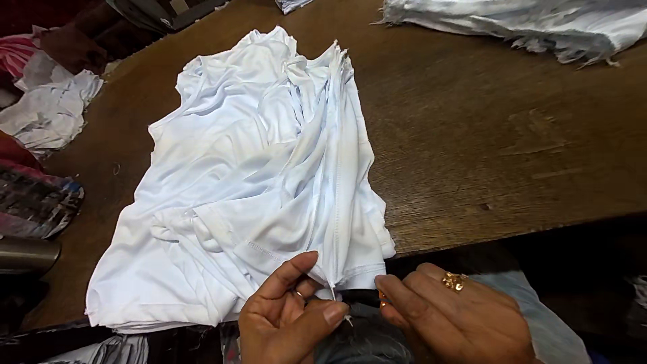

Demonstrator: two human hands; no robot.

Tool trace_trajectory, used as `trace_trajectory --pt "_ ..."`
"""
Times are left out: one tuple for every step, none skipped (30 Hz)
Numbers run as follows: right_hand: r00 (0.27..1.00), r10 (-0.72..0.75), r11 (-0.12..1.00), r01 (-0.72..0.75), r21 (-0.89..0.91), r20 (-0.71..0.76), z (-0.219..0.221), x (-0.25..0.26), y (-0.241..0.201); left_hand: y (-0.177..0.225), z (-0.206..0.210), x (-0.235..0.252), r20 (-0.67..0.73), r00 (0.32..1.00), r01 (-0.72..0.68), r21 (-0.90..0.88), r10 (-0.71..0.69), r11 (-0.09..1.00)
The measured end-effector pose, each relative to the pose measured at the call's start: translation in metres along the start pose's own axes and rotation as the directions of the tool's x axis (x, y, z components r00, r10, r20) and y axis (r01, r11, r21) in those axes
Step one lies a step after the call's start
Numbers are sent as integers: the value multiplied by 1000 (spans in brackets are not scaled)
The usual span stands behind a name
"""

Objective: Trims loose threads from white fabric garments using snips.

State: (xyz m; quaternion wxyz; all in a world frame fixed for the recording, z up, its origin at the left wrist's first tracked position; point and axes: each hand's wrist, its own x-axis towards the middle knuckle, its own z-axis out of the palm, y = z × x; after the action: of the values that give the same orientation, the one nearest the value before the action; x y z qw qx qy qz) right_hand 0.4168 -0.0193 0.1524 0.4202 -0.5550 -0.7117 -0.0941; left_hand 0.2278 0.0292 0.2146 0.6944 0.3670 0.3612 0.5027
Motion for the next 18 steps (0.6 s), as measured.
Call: trace_trajectory --pt "1000 3 1000 -3 9 -4 1 -1 1 0 -1 0 10 1000 -1 -1 1 1000" --pt "1000 9 1000 -9 24 -3 1 -2 2 0 -1 0 18 1000 -1 0 1 1000" --pt "1000 18 999 -18 36 5 0 -3 3 0 -2 -1 23 1000 -1 2 1 1000" --pt "1000 26 999 -27 39 16 -1 -4 2 0 -2 -1 22 1000 0 7 0 1000" --pt "999 35 999 -36 38 23 -2 -5 1 0 -2 -2 21 1000 0 9 0 1000" --pt "999 40 999 -41 35 29 -2 -4 0 0 -2 -2 23 1000 -1 9 0 1000" --pt "999 42 999 -43 31 32 -3 -4 -1 -1 -2 -2 26 1000 0 9 0 1000" --pt "999 41 999 -42 28 31 -3 -3 -2 -1 -2 -2 28 1000 3 9 -3 1000" --pt "999 39 999 -40 25 26 -2 -2 -3 -2 -2 -2 28 1000 5 13 -6 1000" --pt "999 37 999 -38 22 19 -1 0 -4 -2 -2 -2 29 1000 6 19 -6 1000" --pt "999 37 999 -37 23 11 0 2 -5 -2 -3 -2 32 999 5 24 -6 1000" --pt "999 33 999 -33 25 -1 2 3 -6 -3 -3 -2 34 999 4 26 -5 1000" --pt "999 26 999 -26 19 -17 4 4 -6 -3 -3 -2 36 999 5 23 -6 1000" --pt "999 20 1000 -20 8 -28 7 5 -6 -3 -3 -2 37 999 7 23 -8 1000" --pt "999 15 1000 -16 -2 -31 8 5 -6 -3 -3 -2 41 999 10 24 -11 1000" --pt "999 15 1000 -15 -4 -30 10 5 -6 -2 -2 -2 42 999 13 25 -14 1000" --pt "999 19 1000 -18 10 -27 11 4 -5 -2 -2 -2 46 999 15 28 -16 1000" --pt "999 31 999 -30 40 -24 11 3 -3 -2 -3 -1 49 999 16 28 -18 999"
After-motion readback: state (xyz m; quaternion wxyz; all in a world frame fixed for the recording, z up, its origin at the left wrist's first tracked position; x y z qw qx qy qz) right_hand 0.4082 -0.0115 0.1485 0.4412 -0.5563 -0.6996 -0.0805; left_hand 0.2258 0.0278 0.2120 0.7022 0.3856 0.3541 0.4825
